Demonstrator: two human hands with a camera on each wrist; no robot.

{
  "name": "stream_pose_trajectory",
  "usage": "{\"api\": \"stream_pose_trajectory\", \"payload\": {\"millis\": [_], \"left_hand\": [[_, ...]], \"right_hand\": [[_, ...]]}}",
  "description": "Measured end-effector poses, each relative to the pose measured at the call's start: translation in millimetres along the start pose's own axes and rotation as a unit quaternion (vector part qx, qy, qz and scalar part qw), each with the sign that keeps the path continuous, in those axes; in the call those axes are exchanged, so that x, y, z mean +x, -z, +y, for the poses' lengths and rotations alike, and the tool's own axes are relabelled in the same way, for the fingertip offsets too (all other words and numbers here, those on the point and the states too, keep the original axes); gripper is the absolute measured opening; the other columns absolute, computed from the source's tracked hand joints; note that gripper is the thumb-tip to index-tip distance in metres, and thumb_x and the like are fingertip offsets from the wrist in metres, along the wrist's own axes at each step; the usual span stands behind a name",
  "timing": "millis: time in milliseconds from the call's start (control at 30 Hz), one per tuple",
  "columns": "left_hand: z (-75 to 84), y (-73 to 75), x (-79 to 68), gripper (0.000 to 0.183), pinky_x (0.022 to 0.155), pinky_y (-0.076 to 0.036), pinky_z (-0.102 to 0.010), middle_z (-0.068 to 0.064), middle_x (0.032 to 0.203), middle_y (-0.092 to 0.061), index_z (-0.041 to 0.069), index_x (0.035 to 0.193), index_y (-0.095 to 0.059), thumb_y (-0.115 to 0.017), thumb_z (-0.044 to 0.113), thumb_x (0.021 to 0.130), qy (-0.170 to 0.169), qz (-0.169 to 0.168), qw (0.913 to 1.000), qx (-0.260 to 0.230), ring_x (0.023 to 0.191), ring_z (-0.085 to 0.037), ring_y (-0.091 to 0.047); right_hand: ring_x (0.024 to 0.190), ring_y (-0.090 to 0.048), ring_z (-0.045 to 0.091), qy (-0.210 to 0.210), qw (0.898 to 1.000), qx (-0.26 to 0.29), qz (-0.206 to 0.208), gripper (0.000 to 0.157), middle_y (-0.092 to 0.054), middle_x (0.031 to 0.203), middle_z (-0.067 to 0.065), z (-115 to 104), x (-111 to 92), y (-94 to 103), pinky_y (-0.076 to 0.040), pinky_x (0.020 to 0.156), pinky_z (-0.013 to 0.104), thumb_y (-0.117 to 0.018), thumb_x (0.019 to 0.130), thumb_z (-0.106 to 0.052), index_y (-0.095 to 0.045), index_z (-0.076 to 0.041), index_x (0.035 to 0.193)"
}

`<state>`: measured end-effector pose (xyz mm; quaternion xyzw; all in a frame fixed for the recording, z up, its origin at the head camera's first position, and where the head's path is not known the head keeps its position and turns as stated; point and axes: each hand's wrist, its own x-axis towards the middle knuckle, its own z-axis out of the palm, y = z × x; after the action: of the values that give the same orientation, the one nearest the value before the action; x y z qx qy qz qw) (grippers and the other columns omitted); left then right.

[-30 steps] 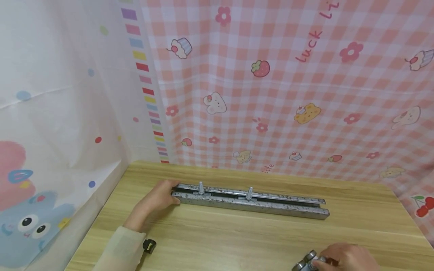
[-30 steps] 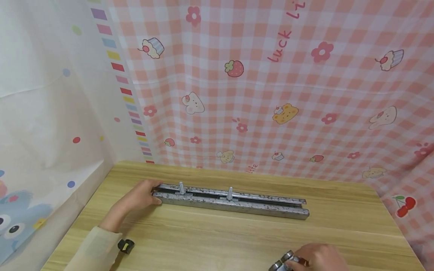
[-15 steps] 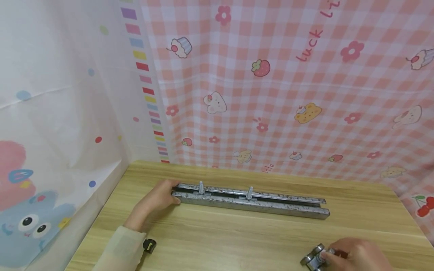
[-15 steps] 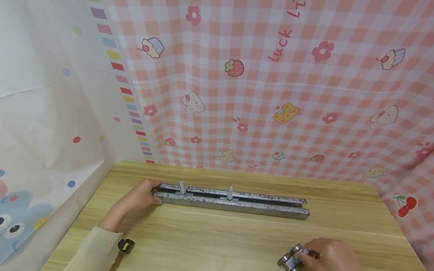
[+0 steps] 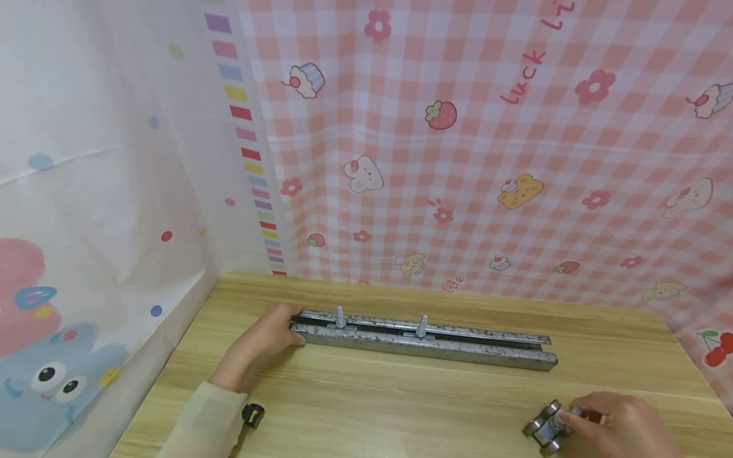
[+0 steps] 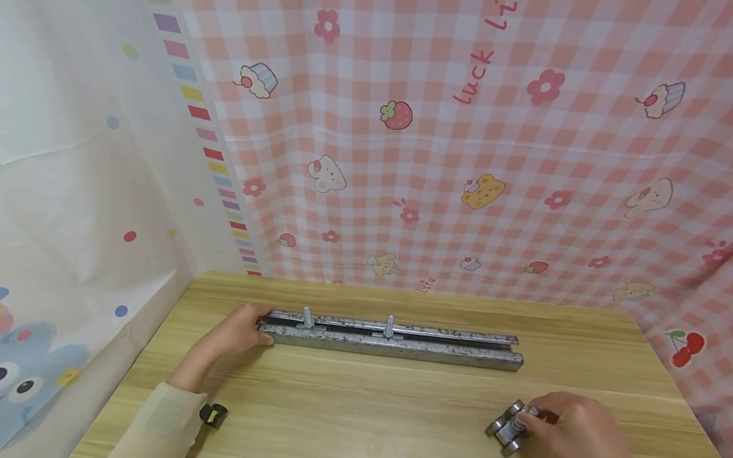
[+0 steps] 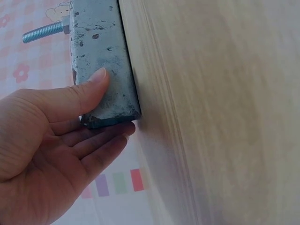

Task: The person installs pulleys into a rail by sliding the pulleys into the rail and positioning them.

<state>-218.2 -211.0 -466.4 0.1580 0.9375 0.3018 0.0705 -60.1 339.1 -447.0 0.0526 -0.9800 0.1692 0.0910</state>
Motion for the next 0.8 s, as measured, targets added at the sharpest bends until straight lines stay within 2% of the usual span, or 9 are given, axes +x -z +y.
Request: {"api": "stream_pose_trajectory", "payload": {"millis": [267, 467, 567, 800], "left_hand": [[0.1, -0.7, 0.7, 0.052, 0.1, -0.055, -0.05, -0.018, 0.119, -0.072, -0.009, 0.128, -0.067, -0.086, -0.004, 0.08, 0.004, -0.001, 1.0, -0.005, 0.109, -0.029, -0.067], [-0.7, -0.3, 0.9, 0.052, 0.102, -0.054, -0.051, -0.018, 0.12, -0.072, -0.008, 0.128, -0.067, -0.086, -0.003, 0.08, 0.007, -0.002, 1.0, -0.005, 0.111, -0.031, -0.066], [-1.2, -1.0, 1.1, 0.054, 0.102, -0.054, -0.051, -0.019, 0.122, -0.072, -0.009, 0.129, -0.066, -0.086, -0.003, 0.08, 0.006, -0.002, 1.0, -0.007, 0.112, -0.031, -0.066], [-0.7, -0.3, 0.7, 0.048, 0.096, -0.057, -0.049, -0.015, 0.114, -0.073, -0.008, 0.123, -0.069, -0.086, -0.003, 0.079, 0.004, 0.0, 1.0, -0.007, 0.103, -0.026, -0.067]], "right_hand": [[0.054, -0.046, -0.005, 0.016, 1.0, -0.013, 0.02, 0.019, -0.061, 0.064, -0.018, 12.9, 4.5, 1.4, -0.042, 0.047, 0.023, -0.095, 0.072, -0.019, -0.077, -0.021, 0.075], [0.055, -0.045, -0.007, 0.042, 0.998, -0.013, 0.052, 0.021, -0.058, 0.063, -0.019, 20.4, 6.4, 1.5, -0.042, 0.047, 0.023, -0.096, 0.068, -0.015, -0.077, -0.019, 0.075], [0.057, -0.047, -0.006, 0.029, 0.999, -0.005, 0.045, 0.019, -0.059, 0.064, -0.017, 23.4, 7.9, 3.3, -0.043, 0.048, 0.024, -0.095, 0.07, -0.015, -0.078, -0.017, 0.077], [0.058, -0.05, -0.002, -0.022, 1.0, 0.002, 0.008, 0.016, -0.065, 0.07, -0.008, 31.8, 13.7, 7.4, -0.044, 0.049, 0.023, -0.091, 0.08, -0.018, -0.081, -0.008, 0.086]]}}
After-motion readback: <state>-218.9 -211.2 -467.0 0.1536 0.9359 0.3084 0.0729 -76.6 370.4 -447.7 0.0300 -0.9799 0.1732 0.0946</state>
